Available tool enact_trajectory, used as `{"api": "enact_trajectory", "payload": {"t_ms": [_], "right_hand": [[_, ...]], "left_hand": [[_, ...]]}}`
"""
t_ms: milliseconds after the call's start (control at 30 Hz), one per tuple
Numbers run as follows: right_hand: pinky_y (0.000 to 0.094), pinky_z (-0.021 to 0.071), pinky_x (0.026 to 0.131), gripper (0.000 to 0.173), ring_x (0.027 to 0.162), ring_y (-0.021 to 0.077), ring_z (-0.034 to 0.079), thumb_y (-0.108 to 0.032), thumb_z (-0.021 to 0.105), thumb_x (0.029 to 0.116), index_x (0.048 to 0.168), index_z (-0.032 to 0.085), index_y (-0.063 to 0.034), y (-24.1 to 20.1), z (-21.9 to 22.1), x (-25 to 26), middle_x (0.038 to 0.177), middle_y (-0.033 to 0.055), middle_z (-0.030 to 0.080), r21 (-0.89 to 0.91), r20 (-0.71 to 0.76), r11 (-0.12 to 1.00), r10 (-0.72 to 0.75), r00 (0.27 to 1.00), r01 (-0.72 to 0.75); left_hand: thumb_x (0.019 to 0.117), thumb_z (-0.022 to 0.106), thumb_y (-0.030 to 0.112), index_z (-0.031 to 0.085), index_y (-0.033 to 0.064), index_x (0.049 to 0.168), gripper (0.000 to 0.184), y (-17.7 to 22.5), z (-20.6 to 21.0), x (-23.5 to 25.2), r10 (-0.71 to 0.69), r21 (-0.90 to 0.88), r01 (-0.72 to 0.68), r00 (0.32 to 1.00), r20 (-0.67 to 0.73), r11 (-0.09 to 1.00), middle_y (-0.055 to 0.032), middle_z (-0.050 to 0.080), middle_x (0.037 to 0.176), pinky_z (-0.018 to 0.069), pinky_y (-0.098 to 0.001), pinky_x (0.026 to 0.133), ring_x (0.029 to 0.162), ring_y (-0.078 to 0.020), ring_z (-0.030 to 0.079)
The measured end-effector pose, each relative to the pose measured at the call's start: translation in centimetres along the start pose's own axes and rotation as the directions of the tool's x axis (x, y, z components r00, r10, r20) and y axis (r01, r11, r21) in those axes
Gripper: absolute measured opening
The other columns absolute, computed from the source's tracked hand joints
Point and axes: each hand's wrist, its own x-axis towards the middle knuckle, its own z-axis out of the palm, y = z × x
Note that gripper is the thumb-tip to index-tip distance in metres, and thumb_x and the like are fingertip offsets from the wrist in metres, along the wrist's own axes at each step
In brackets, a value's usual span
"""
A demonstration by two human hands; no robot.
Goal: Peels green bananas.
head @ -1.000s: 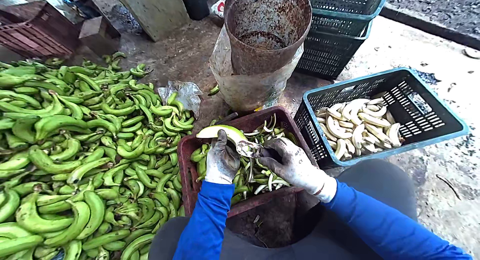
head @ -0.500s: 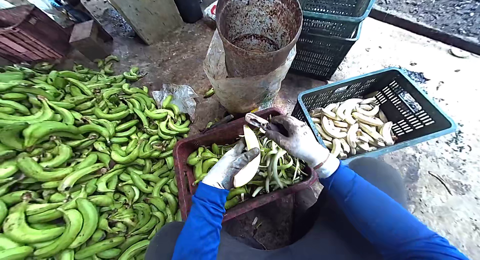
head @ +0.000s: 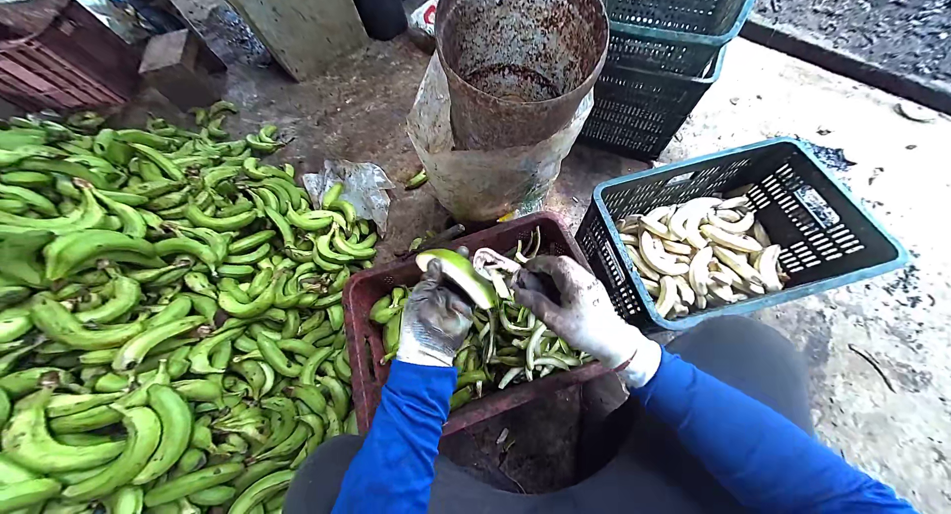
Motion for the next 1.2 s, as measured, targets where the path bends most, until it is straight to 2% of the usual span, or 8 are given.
{"api": "enact_trajectory", "payload": {"t_ms": [167, 467, 667, 767, 833, 933, 1033, 1200], "right_hand": [[0.0406, 0.0559, 0.095, 0.046, 0.106, 0.0157, 0.066, -0.052, 0.069, 0.0944, 0.123, 0.071, -0.0165, -0.4, 2.1, -1.0, 0.111, 0.0029, 0.07, -0.012, 0.06, 0.99, -0.14, 0.988, 0.141], [0.0421, 0.0528, 0.099, 0.041, 0.113, 0.0173, 0.063, -0.048, 0.069, 0.0961, 0.123, 0.072, -0.017, 0.6, 1.0, 0.0, 0.116, 0.0037, 0.069, -0.012, 0.052, 0.939, -0.342, 0.938, 0.343], [0.0393, 0.0602, 0.074, 0.035, 0.08, 0.01, 0.069, -0.051, 0.06, 0.1014, 0.117, 0.075, -0.0237, 1.4, -1.2, 3.3, 0.095, -0.0036, 0.074, 0.108, 0.234, 0.993, 0.03, 0.972, -0.056], [0.0527, 0.057, 0.071, 0.048, 0.075, 0.0205, 0.068, -0.063, 0.051, 0.1004, 0.106, 0.078, -0.0228, 4.1, -2.2, 4.9, 0.084, 0.0027, 0.072, -0.054, 0.316, 0.966, 0.256, 0.914, -0.252], [0.0585, 0.0549, 0.075, 0.05, 0.081, 0.024, 0.069, -0.066, 0.053, 0.0978, 0.101, 0.077, -0.0228, 5.2, -2.5, 4.9, 0.086, 0.0045, 0.072, -0.165, 0.256, 0.939, 0.336, 0.907, -0.301], [0.0627, 0.0549, 0.082, 0.053, 0.092, 0.027, 0.071, -0.07, 0.055, 0.0943, 0.112, 0.074, -0.0233, 4.1, -3.2, 4.3, 0.098, 0.0053, 0.074, -0.273, 0.171, 0.911, 0.363, 0.916, -0.31], [0.0604, 0.0544, 0.087, 0.048, 0.104, 0.0291, 0.068, -0.059, 0.063, 0.0958, 0.123, 0.069, -0.0195, 3.0, -2.9, 3.2, 0.114, 0.0086, 0.07, -0.279, 0.034, 0.939, 0.22, 0.975, -0.202], [0.0433, 0.0546, 0.101, 0.046, 0.116, 0.0175, 0.063, -0.041, 0.074, 0.094, 0.132, 0.066, -0.0159, 2.3, -1.6, 1.8, 0.124, 0.0048, 0.065, 0.021, 0.043, 0.987, -0.159, 0.986, 0.158]], "left_hand": [[0.1116, 0.028, 0.038, 0.056, 0.0072, 0.125, 0.044, 0.4, -0.3, 0.2, 0.057, -0.035, -0.06, 0.996, -0.075, 0.998, -0.0179, 0.067, 0.116, 0.0581, -0.0498, 0.086, 0.106, -0.0322, 0.068], [0.1089, 0.044, 0.034, 0.059, 0.0045, 0.123, 0.036, 0.8, 0.9, -0.4, -0.097, 0.174, 0.111, 0.991, -0.087, 0.978, -0.017, 0.068, 0.104, 0.0594, -0.0455, 0.079, 0.091, -0.0277, 0.069], [0.1038, 0.048, 0.02, 0.059, 0.0071, 0.131, 0.032, 0.6, -0.4, -1.7, -0.388, 0.398, 0.239, 0.852, 0.351, 0.886, -0.015, 0.07, 0.105, 0.0613, -0.0395, 0.08, 0.09, -0.0216, 0.071], [0.0952, 0.063, 0.029, 0.055, 0.0103, 0.137, 0.047, 0.3, -0.6, -1.4, -0.45, 0.443, 0.262, 0.798, 0.4, 0.858, -0.0145, 0.07, 0.105, 0.0615, -0.0372, 0.074, 0.086, -0.021, 0.07], [0.088, 0.077, 0.042, 0.051, 0.0159, 0.142, 0.066, 0.4, -0.3, -1.4, -0.422, 0.46, 0.229, 0.825, 0.377, 0.858, -0.0143, 0.068, 0.1, 0.0617, -0.0368, 0.067, 0.078, -0.0222, 0.07], [0.0957, 0.067, 0.029, 0.046, 0.0178, 0.146, 0.056, 0.6, 0.5, -1.1, -0.269, 0.392, 0.16, 0.933, 0.241, 0.906, -0.0167, 0.067, 0.103, 0.0616, -0.0444, 0.073, 0.083, -0.0277, 0.069], [0.1052, 0.053, 0.025, 0.053, 0.0107, 0.137, 0.035, 0.7, -0.1, 0.0, -0.151, 0.209, 0.135, 0.986, 0.065, 0.968, -0.0169, 0.067, 0.114, 0.059, -0.0481, 0.084, 0.1, -0.0295, 0.068], [0.1107, 0.035, 0.037, 0.06, 0.0107, 0.121, 0.038, 1.6, -0.6, 0.5, -0.07, 0.039, 0.067, 0.996, 0.057, 0.997, -0.0127, 0.069, 0.107, 0.0608, -0.044, 0.075, 0.094, -0.0261, 0.07]]}}
